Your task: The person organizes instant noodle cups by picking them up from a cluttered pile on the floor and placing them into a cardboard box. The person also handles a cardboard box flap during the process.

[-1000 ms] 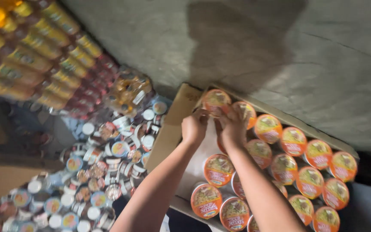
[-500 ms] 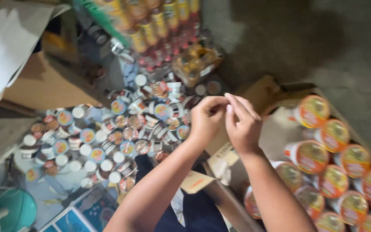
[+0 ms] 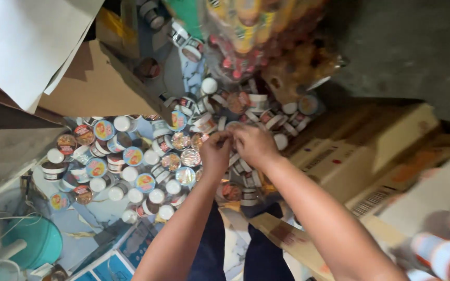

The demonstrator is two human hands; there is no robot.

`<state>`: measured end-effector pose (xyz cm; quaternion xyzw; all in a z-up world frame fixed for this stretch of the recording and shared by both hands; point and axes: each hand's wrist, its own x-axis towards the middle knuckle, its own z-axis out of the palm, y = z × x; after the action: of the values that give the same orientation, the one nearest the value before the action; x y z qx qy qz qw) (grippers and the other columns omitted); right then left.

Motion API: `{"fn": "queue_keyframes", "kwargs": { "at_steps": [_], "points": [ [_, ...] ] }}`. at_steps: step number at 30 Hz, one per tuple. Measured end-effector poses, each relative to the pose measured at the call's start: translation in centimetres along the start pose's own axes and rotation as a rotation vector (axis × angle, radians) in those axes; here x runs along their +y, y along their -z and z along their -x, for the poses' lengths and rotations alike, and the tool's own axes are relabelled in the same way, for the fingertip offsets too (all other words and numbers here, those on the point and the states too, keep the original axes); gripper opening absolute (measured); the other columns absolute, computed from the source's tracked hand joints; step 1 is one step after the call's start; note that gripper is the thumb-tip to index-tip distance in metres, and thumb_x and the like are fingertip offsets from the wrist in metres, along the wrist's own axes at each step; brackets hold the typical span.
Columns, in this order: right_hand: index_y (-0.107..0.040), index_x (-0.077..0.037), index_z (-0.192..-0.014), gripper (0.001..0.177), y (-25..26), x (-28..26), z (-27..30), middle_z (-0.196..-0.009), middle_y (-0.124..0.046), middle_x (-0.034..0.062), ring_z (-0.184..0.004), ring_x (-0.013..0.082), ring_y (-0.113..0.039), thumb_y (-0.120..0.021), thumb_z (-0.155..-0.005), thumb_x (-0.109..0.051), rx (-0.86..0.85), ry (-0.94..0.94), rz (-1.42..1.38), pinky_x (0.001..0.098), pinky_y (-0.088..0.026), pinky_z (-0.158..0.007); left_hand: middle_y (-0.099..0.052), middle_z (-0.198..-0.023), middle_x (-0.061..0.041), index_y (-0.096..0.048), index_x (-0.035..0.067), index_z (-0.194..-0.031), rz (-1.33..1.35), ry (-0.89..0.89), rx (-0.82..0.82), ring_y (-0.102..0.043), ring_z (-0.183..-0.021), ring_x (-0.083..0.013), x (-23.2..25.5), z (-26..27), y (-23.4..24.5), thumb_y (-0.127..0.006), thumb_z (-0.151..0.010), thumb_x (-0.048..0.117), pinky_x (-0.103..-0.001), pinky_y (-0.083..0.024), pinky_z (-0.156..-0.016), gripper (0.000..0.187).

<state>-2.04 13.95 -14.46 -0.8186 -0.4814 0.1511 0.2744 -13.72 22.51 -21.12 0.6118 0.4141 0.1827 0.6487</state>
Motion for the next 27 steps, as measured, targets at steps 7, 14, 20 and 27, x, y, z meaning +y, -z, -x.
{"fn": "queue_keyframes", "kwargs": {
  "at_steps": [7,14,20,27],
  "points": [
    [-0.073,-0.021,-0.124,0.037,-14.0,3.7,-1.3,-0.102,-0.073,0.0148,-0.094,0.0356,-0.069,-0.064,-0.089,-0.019,-0.246,-0.286,0.022,0.0492,-0.055,-0.078,-0.079,-0.088,-0.01,-0.076,0.005,-0.102,-0.242,0.126,-0.065,-0.077,-0.079,-0.0179,-10.8,-4.8,6.5,-0.073,-0.089,0.018,-0.031,-0.057,-0.072,0.019],
    [-0.06,-0.012,-0.123,0.037,-30.5,15.6,0.6,-0.114,-0.075,0.0161,-0.091,0.034,-0.071,-0.071,-0.089,-0.021,-0.262,-0.474,-0.196,0.0444,-0.055,-0.079,-0.071,-0.119,-0.019,-0.062,0.01,-0.127,-0.458,0.103,-0.118,-0.072,-0.1,-0.0338,-23.6,-10.8,9.1,-0.071,-0.09,0.027,-0.045,-0.056,-0.082,0.042],
    [-0.049,-0.008,-0.149,0.062,-35.8,19.3,-3.3,-0.114,-0.073,0.018,-0.099,0.0285,-0.071,-0.067,-0.091,-0.022,-0.191,-0.639,-0.446,0.0404,-0.055,-0.082,-0.068,-0.121,-0.027,-0.046,0.013,-0.148,-0.488,0.231,-0.157,-0.067,-0.107,-0.0423,-30.3,-16.2,9.3,-0.067,-0.093,0.028,-0.049,-0.054,-0.089,0.061],
    [-0.042,-0.004,-0.152,0.07,-40.0,20.6,-7.3,-0.122,-0.068,0.0213,-0.102,0.0285,-0.066,-0.067,-0.092,-0.03,-0.098,-0.661,-0.485,0.0407,-0.054,-0.079,-0.064,-0.122,-0.03,-0.032,0.015,-0.157,-0.343,0.43,-0.166,-0.064,-0.111,-0.0444,-36.4,-21.8,6.6,-0.058,-0.098,0.034,-0.05,-0.05,-0.092,0.068]
  ]
}}
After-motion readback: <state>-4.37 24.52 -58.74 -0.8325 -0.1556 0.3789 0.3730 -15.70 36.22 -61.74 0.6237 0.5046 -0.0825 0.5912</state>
